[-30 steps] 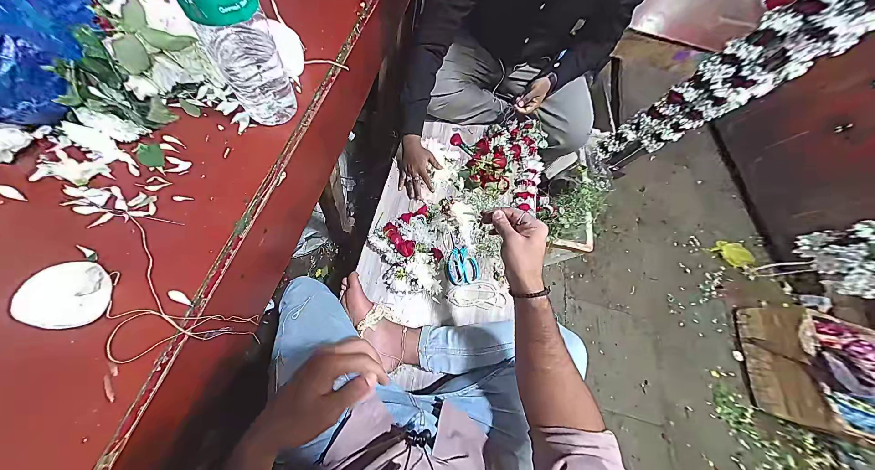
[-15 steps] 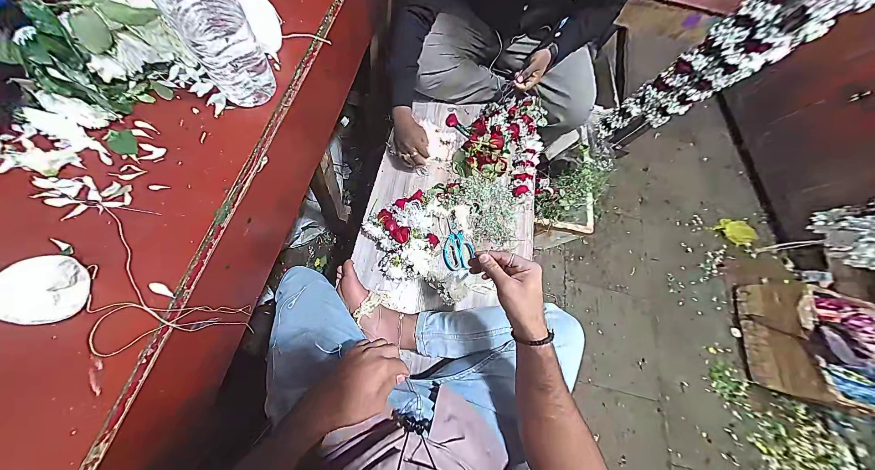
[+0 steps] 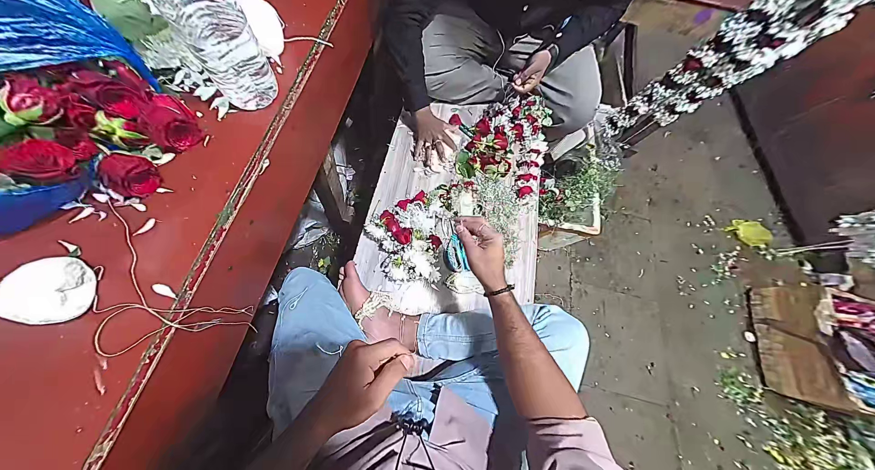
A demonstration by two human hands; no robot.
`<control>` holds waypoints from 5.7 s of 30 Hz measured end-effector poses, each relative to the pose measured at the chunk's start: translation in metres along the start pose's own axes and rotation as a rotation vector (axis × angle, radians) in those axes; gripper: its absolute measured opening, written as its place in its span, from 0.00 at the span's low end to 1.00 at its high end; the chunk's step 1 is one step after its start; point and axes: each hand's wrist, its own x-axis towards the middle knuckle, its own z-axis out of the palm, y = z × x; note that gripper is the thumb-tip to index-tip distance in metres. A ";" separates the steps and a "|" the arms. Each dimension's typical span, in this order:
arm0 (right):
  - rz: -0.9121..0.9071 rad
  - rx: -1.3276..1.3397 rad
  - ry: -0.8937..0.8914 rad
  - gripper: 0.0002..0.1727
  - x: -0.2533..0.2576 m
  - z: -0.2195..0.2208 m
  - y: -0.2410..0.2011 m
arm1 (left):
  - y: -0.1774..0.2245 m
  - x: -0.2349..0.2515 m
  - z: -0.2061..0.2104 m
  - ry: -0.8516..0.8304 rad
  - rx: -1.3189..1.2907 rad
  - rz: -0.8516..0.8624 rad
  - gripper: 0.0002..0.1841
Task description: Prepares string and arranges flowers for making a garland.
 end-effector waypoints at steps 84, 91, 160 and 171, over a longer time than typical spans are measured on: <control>0.405 1.315 -0.765 0.45 -0.192 -0.021 -0.112 | -0.015 0.047 -0.041 -0.156 -0.783 0.264 0.15; 0.468 1.486 -0.448 0.36 -0.175 -0.003 -0.128 | -0.010 0.039 -0.022 -0.344 -0.637 0.293 0.16; 0.265 0.950 -0.539 0.07 -0.107 0.053 -0.061 | 0.176 -0.222 -0.079 -0.057 0.486 -1.091 0.20; 0.553 0.771 -0.783 0.13 -0.098 0.082 -0.080 | 0.117 -0.373 0.028 0.320 0.021 -1.600 0.12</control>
